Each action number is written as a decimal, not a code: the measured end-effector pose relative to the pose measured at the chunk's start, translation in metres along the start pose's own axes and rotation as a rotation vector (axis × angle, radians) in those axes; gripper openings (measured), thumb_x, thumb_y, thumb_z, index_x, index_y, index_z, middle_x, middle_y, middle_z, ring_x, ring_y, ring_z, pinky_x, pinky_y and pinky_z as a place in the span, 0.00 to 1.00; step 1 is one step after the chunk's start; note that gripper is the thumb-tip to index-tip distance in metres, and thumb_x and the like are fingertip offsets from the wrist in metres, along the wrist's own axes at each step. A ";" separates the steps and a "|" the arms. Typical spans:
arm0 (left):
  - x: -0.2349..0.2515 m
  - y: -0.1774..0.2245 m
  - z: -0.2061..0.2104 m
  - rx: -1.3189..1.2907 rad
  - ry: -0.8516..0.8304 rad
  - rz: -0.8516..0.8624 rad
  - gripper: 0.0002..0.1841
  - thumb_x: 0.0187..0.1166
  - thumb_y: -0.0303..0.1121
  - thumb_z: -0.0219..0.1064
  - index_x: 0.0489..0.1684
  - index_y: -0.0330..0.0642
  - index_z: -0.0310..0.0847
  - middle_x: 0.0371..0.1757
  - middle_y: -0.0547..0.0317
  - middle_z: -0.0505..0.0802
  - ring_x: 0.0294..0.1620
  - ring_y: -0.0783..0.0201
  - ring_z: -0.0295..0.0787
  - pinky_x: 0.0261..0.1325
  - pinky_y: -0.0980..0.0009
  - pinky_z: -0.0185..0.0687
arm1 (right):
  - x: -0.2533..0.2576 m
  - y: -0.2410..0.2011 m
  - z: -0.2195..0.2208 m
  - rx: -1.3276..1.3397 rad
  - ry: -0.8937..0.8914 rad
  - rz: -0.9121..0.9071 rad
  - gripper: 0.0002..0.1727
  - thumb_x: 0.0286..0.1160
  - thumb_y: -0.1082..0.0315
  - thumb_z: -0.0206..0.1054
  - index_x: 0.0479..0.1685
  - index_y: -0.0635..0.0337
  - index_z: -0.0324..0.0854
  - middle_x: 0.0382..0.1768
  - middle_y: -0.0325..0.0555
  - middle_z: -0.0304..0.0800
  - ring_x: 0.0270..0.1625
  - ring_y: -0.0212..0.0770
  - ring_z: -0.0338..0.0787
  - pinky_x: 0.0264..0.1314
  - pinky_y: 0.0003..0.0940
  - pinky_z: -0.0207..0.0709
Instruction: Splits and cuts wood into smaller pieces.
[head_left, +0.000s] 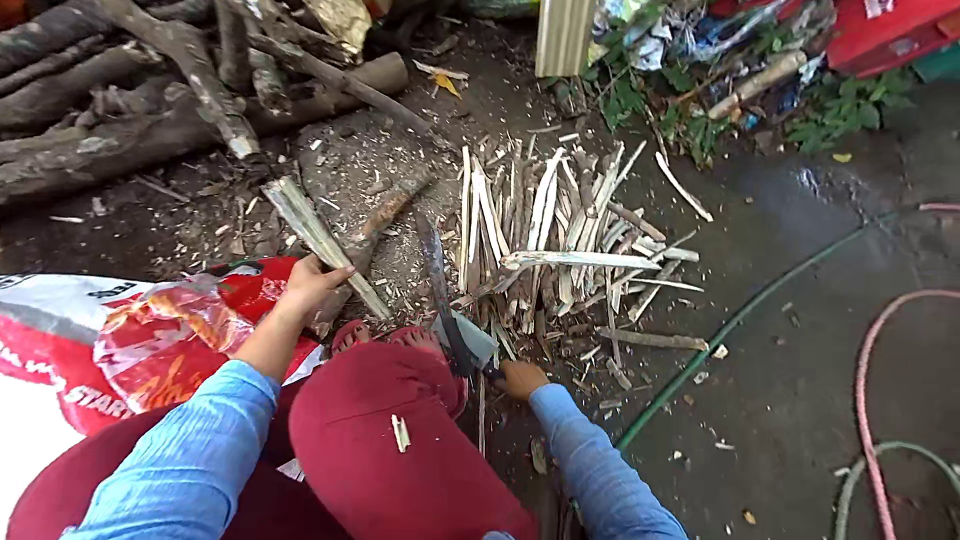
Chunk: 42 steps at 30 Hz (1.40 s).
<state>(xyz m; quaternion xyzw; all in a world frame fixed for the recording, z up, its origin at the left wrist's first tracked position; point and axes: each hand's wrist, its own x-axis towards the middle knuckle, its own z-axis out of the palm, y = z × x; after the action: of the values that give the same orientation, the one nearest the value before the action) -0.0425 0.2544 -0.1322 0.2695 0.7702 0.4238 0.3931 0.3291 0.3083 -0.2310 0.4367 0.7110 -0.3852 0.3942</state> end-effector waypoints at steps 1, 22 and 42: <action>0.003 -0.001 0.003 0.001 0.004 -0.004 0.19 0.80 0.22 0.70 0.67 0.30 0.75 0.54 0.48 0.90 0.47 0.66 0.89 0.57 0.64 0.86 | 0.009 0.003 -0.005 0.170 0.081 -0.061 0.26 0.87 0.57 0.62 0.74 0.69 0.79 0.70 0.70 0.84 0.76 0.68 0.81 0.79 0.70 0.68; 0.057 -0.038 0.057 0.001 -0.005 0.089 0.23 0.75 0.20 0.71 0.69 0.33 0.75 0.61 0.51 0.90 0.55 0.69 0.89 0.63 0.68 0.86 | -0.087 -0.064 0.020 0.788 0.724 -1.255 0.33 0.93 0.46 0.41 0.72 0.63 0.81 0.77 0.57 0.82 0.84 0.48 0.77 0.87 0.46 0.68; 0.067 -0.016 0.066 0.016 0.078 0.075 0.20 0.85 0.25 0.65 0.72 0.25 0.69 0.62 0.37 0.87 0.59 0.55 0.89 0.69 0.57 0.83 | 0.010 -0.065 -0.010 0.433 0.415 -0.380 0.28 0.91 0.55 0.55 0.80 0.67 0.75 0.85 0.63 0.71 0.90 0.62 0.65 0.92 0.60 0.53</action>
<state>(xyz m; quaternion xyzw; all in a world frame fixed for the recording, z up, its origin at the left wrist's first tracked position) -0.0251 0.3259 -0.1934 0.2845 0.7776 0.4425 0.3443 0.2639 0.2995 -0.2229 0.4390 0.7465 -0.4963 0.0610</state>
